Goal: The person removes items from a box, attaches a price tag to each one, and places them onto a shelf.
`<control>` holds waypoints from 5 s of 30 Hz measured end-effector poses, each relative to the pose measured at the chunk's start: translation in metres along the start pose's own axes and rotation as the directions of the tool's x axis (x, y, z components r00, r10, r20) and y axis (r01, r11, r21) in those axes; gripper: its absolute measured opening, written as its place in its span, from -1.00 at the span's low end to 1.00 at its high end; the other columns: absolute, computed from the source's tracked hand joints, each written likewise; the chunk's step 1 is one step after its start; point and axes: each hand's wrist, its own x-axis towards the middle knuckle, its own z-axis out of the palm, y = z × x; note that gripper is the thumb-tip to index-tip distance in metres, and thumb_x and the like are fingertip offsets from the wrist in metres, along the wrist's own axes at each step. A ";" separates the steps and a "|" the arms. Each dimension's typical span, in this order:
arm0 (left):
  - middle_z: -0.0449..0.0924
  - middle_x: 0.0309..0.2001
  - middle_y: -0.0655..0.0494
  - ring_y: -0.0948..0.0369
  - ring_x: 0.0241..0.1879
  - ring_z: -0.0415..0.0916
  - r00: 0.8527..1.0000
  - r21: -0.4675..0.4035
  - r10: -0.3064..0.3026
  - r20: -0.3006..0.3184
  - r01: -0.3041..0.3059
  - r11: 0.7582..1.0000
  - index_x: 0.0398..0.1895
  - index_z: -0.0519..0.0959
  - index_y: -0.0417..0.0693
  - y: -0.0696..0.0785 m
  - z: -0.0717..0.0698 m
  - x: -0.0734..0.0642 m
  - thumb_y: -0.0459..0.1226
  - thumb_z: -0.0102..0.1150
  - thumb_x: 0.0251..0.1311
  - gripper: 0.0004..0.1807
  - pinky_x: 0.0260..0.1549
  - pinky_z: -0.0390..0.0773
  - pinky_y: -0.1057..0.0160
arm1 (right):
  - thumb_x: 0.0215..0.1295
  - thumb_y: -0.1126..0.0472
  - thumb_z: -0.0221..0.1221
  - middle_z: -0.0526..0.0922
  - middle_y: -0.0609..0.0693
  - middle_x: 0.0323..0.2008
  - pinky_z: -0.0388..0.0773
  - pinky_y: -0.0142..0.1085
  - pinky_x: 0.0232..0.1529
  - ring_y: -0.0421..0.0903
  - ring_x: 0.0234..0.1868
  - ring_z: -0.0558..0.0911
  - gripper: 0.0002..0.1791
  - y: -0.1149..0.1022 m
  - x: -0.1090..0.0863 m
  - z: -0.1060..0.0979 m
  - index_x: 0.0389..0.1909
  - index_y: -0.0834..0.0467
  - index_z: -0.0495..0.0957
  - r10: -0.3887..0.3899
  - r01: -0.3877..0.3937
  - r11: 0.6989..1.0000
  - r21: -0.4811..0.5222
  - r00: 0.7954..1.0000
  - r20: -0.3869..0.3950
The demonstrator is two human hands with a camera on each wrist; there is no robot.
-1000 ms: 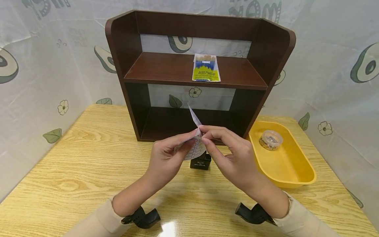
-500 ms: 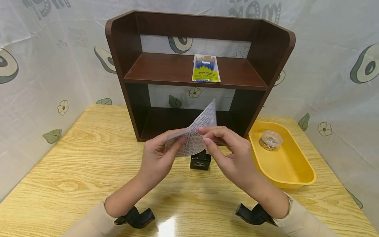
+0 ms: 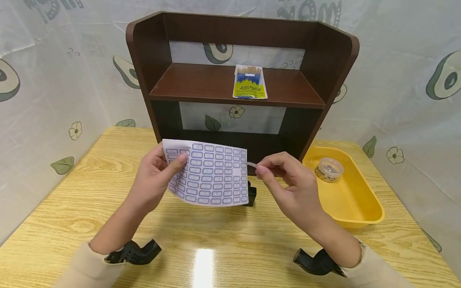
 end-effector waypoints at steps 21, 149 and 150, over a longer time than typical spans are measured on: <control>0.70 -0.06 0.02 0.14 -0.12 0.61 0.783 0.777 -0.508 0.359 0.051 0.627 0.13 0.56 -0.14 -0.057 -0.043 0.012 -0.22 0.33 0.36 -0.65 0.09 0.67 0.04 | 0.35 0.46 0.29 0.71 0.04 -0.34 0.71 -0.51 -0.17 -0.27 -0.32 0.67 -0.88 0.016 -0.006 -0.002 -0.20 0.22 0.61 0.184 -0.187 0.982 0.008 0.975 0.125; 0.65 -0.31 0.10 0.29 -0.41 0.46 0.812 0.635 -0.184 0.554 -0.270 0.724 -0.07 0.54 -0.10 -0.094 0.075 0.036 -0.27 0.33 0.38 -0.81 -0.39 0.48 0.41 | 0.34 0.25 0.39 0.62 -0.05 -0.40 0.55 -0.44 -0.39 -0.22 -0.41 0.54 -0.77 0.058 -0.053 0.026 -0.22 0.18 0.49 0.594 -0.455 0.780 -0.430 0.756 0.275; 0.66 -0.31 0.09 0.29 -0.41 0.46 0.812 0.635 -0.183 0.554 -0.269 0.724 -0.07 0.54 -0.11 -0.094 0.075 0.036 -0.28 0.33 0.38 -0.81 -0.39 0.49 0.41 | 0.33 0.25 0.39 0.62 -0.02 -0.36 0.57 -0.43 -0.36 -0.22 -0.38 0.57 -0.74 0.059 -0.052 0.025 -0.17 0.20 0.47 0.588 -0.452 0.785 -0.423 0.758 0.281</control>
